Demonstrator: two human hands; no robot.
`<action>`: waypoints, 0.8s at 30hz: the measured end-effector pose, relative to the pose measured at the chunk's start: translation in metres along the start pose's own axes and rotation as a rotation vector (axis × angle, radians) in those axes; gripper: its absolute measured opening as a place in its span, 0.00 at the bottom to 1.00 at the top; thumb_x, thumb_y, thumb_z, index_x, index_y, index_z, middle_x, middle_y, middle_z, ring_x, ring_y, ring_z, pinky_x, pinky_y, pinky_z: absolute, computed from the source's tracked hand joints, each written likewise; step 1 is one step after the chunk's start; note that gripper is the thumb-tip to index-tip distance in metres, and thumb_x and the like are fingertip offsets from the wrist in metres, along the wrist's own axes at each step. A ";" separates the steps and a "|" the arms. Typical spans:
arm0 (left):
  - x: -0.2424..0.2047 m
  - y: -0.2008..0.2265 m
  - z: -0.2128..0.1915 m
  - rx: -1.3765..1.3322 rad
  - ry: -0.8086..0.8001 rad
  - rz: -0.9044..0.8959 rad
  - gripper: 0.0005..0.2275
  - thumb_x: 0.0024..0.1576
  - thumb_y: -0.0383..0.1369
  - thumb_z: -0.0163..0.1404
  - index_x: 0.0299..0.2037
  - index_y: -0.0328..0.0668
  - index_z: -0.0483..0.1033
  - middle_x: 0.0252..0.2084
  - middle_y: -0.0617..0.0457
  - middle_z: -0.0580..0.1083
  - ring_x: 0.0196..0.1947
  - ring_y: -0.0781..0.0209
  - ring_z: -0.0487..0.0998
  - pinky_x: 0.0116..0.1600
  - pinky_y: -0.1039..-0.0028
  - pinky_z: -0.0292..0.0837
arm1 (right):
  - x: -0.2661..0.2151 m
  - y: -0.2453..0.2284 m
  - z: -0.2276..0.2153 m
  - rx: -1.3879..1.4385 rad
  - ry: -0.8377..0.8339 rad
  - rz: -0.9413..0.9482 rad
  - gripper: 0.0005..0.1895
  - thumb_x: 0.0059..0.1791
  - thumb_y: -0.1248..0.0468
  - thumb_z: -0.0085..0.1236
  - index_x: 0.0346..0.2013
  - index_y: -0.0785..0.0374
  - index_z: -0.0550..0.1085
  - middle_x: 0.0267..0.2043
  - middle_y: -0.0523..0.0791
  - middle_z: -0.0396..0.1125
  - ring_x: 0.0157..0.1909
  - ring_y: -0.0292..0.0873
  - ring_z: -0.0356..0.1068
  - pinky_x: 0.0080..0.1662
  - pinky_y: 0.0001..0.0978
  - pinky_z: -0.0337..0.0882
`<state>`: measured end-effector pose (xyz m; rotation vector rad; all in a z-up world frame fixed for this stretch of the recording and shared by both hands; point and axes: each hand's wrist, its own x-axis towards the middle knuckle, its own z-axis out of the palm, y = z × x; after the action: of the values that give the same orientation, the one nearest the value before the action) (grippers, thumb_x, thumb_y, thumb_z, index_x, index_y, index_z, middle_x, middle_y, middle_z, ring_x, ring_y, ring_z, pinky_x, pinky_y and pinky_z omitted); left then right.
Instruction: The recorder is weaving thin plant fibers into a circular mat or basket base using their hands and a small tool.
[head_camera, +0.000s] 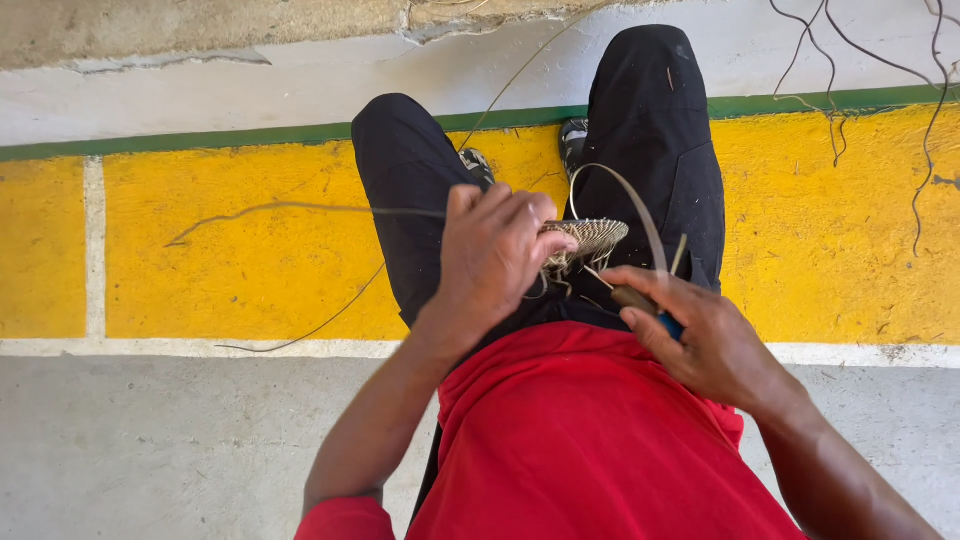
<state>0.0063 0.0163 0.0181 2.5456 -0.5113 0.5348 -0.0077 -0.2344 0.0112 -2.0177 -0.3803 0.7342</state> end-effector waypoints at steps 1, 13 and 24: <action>0.008 -0.006 -0.007 -0.025 -0.043 0.029 0.14 0.54 0.42 0.62 0.40 0.44 0.74 0.32 0.59 0.74 0.38 0.59 0.72 0.50 0.64 0.57 | -0.003 0.002 0.001 -0.271 0.061 0.016 0.27 0.50 0.56 0.54 0.66 0.48 0.69 0.44 0.44 0.74 0.41 0.38 0.77 0.43 0.33 0.77; -0.002 0.003 -0.003 -0.312 -0.172 -0.030 0.12 0.54 0.44 0.59 0.39 0.48 0.77 0.34 0.63 0.76 0.36 0.65 0.70 0.50 0.69 0.57 | 0.003 -0.001 -0.016 -0.389 0.398 -0.085 0.20 0.49 0.57 0.64 0.56 0.52 0.76 0.49 0.43 0.74 0.30 0.41 0.70 0.31 0.32 0.74; 0.000 0.006 -0.006 -0.301 -0.178 -0.037 0.05 0.61 0.32 0.54 0.45 0.49 0.79 0.37 0.64 0.79 0.39 0.64 0.71 0.51 0.70 0.57 | 0.079 0.000 0.006 0.498 0.282 -0.481 0.05 0.60 0.66 0.51 0.48 0.65 0.68 0.39 0.44 0.69 0.41 0.33 0.72 0.45 0.26 0.76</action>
<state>0.0022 0.0144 0.0254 2.3178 -0.5605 0.1998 0.0496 -0.1884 -0.0183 -1.4498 -0.4431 0.2073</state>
